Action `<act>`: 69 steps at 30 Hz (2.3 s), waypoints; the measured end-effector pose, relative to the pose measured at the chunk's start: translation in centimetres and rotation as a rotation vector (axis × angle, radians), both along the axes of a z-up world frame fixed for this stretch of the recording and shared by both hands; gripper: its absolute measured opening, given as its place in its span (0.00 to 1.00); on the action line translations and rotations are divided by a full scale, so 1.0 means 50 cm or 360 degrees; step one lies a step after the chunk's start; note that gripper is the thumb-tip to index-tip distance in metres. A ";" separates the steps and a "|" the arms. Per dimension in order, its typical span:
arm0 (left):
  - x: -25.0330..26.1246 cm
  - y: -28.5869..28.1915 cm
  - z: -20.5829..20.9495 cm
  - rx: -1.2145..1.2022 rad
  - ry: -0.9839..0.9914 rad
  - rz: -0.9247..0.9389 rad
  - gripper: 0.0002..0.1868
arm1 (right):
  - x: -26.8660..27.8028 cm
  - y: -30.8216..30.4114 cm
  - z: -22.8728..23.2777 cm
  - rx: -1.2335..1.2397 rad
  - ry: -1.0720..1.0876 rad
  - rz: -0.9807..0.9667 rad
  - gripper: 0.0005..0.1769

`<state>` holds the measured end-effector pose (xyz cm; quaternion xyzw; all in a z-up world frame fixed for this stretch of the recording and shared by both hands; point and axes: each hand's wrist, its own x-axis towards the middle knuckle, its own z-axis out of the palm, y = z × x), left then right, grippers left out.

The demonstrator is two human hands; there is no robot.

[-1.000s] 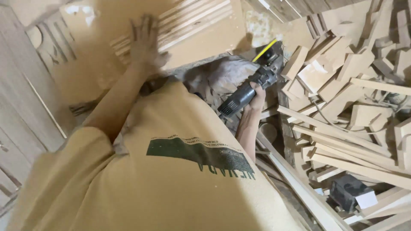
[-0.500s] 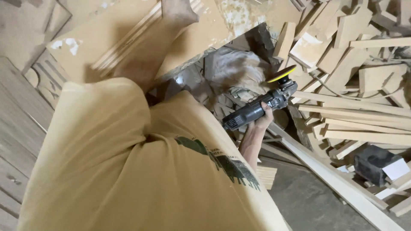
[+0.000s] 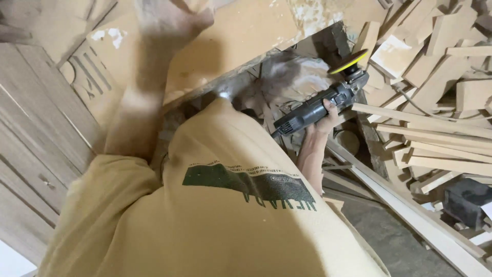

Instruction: Sanding the edges and surfaces of small wooden slats using a handheld power sander in a workshop environment.

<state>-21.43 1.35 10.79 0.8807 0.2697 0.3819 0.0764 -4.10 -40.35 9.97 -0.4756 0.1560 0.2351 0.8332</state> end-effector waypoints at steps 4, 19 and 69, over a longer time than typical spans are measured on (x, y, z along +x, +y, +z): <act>-0.129 -0.081 0.132 -0.0417 -0.0138 -0.0026 0.37 | 0.004 0.011 -0.033 0.0244 -0.0143 0.0163 0.22; -0.359 -0.136 -0.176 -0.1036 0.0385 0.0388 0.44 | -0.036 0.093 0.011 0.0389 -0.0068 0.0484 0.25; -0.318 -0.139 -0.147 -0.1096 0.1392 0.0529 0.67 | -0.112 0.550 0.169 -0.2003 -0.1766 0.2759 0.42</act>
